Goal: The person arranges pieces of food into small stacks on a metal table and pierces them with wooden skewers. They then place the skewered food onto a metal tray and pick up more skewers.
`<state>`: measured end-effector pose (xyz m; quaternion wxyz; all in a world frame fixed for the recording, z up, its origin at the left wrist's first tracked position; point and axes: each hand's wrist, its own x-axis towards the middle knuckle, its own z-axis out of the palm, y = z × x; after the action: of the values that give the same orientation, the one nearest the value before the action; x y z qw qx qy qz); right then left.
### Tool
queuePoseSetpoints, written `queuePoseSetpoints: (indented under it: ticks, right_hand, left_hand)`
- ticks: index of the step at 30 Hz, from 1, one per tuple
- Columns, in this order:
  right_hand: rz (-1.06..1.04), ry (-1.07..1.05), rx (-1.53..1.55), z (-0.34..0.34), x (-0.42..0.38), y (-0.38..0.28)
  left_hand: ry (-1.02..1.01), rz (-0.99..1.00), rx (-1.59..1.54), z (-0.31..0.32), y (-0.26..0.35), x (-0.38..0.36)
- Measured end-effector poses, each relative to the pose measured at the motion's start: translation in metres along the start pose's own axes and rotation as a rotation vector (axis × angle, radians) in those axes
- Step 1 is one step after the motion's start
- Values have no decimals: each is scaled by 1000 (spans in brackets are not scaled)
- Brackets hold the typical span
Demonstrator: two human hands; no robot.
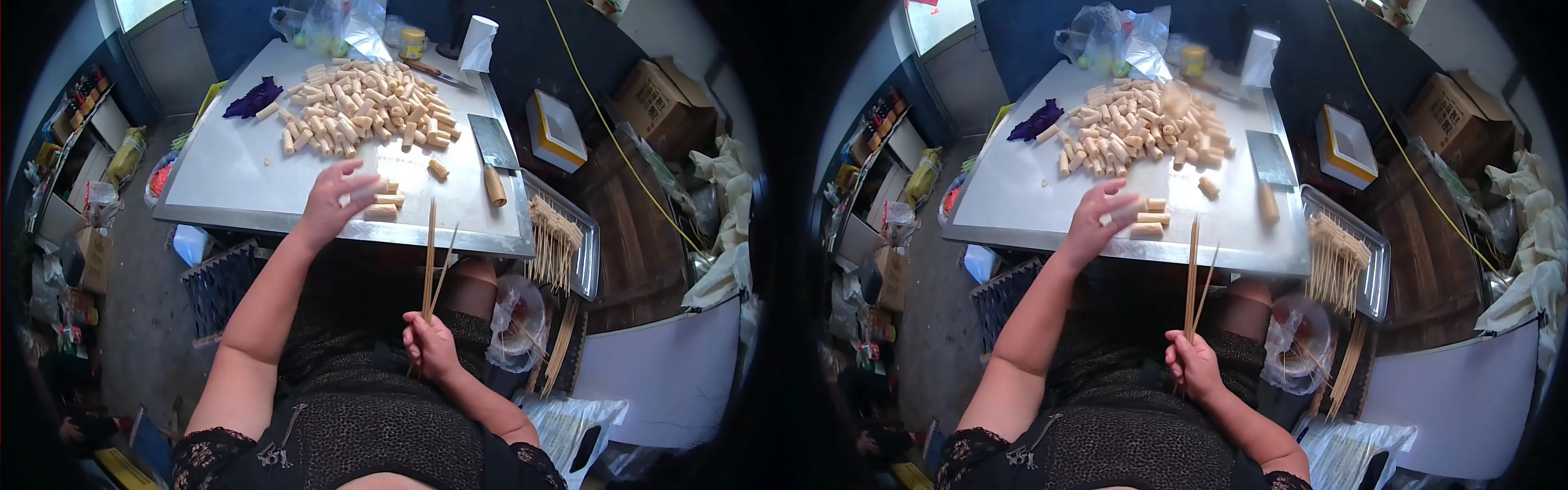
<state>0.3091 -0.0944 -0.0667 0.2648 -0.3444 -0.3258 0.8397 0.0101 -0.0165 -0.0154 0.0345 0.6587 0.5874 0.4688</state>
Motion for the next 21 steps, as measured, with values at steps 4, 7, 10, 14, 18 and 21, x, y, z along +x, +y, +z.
queuePoseSetpoints:
  ticks: [4,7,10,14,18,21]
  right_hand:
    - [-44,101,-74,-2,11,-22]
    - [-33,70,-111,0,32,-39]
    - [-17,66,-124,6,47,-47]
    - [-3,72,-139,25,63,-60]
    - [-1,52,-273,33,78,-61]
    - [4,71,-331,32,82,-65]
  left_hand:
    - [-211,226,177,14,3,-19]
    - [-218,67,235,13,14,-13]
    - [-301,-156,293,2,29,-2]
    - [-531,-310,172,1,21,19]
    - [-566,-195,61,11,-2,27]
    - [-563,-233,32,12,-1,23]
